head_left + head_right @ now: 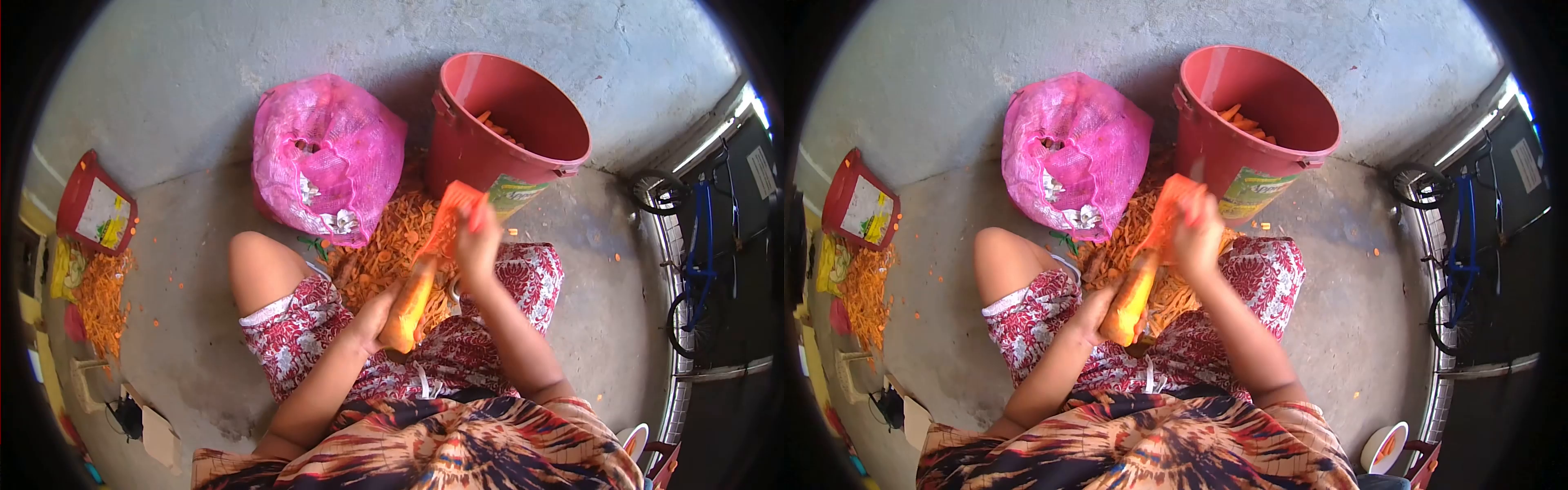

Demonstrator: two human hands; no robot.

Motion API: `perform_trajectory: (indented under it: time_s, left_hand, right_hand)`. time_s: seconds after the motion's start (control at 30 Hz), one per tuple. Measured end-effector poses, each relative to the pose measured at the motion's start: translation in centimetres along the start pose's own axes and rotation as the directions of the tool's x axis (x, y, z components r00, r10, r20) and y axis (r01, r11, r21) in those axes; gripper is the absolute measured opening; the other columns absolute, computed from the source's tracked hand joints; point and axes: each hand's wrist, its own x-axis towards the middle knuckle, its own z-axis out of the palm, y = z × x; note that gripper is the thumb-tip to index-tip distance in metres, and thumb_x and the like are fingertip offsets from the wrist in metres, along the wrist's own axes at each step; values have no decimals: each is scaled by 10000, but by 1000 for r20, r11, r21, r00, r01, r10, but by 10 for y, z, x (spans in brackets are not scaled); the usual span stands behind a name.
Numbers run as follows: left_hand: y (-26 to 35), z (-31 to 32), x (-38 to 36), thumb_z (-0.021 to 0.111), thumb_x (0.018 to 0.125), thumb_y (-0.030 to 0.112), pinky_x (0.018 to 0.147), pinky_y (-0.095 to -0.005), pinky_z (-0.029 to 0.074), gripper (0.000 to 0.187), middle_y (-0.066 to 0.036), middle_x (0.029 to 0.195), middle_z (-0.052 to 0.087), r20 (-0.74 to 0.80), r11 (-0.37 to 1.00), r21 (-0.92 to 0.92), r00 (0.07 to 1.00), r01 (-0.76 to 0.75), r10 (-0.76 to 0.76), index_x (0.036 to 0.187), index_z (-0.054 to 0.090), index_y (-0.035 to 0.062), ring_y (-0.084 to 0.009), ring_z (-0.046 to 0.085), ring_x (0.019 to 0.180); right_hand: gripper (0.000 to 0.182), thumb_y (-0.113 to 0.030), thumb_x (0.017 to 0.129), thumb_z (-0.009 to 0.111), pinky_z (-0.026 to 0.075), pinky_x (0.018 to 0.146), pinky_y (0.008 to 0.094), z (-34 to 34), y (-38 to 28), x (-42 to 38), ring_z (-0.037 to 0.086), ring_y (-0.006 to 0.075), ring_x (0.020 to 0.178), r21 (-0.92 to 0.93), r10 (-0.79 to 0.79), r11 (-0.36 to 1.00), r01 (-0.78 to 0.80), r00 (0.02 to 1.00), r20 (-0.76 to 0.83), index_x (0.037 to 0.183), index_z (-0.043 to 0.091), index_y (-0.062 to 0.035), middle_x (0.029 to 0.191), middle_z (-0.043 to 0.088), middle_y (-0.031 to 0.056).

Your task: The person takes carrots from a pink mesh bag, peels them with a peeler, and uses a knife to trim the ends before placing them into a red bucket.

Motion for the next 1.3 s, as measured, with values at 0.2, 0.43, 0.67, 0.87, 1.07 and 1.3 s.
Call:
perform_trajectory:
  time_s: [0.2,0.43,0.67,0.87,1.07,1.3]
  left_hand:
    - [-10,7,0,318,887,395,557,-375,483,389,-124,785,553,-87,997,-80,996,-5,-1,999,471,56,-241,572,649]
    - [7,22,13,376,883,249,712,-302,469,321,-81,963,565,-157,933,-299,975,-198,156,1117,462,46,-188,557,838]
    - [2,16,21,361,885,222,740,-297,463,296,-73,982,568,-131,919,-326,973,-222,189,1079,484,36,-164,560,867]
    - [-2,6,25,379,857,313,656,-380,483,338,-104,886,593,-154,860,-473,979,-192,134,1049,507,66,-231,587,771]
    - [-6,6,14,388,845,365,531,-389,474,349,-130,726,577,-162,955,-275,984,-114,71,939,526,59,-239,577,642]
    - [3,15,20,304,899,248,713,-306,483,321,-93,953,568,-168,937,-232,960,-260,225,1053,475,23,-184,578,824]
  right_hand:
    - [153,-123,832,509,388,431,298,-19,3,36,465,153,468,49,145,989,-141,986,-85,744,444,-15,566,501,98]
    - [89,-101,833,510,393,510,263,-10,-57,-32,446,94,565,311,188,913,-262,950,248,823,493,-14,615,493,46]
    - [115,-108,826,527,430,527,275,-6,-59,-40,529,128,582,272,183,929,-253,949,256,824,486,-1,669,568,109]
    - [100,-90,816,530,407,490,283,-5,-51,-39,502,144,534,181,135,969,-169,973,185,801,477,-6,626,539,96]
    - [86,-30,802,497,385,483,279,-15,-33,2,415,124,511,244,303,923,-298,953,19,730,451,-23,587,447,47]
    - [108,-71,807,521,410,476,327,-11,-66,-46,548,227,522,73,120,986,-151,939,321,783,445,0,612,541,157]
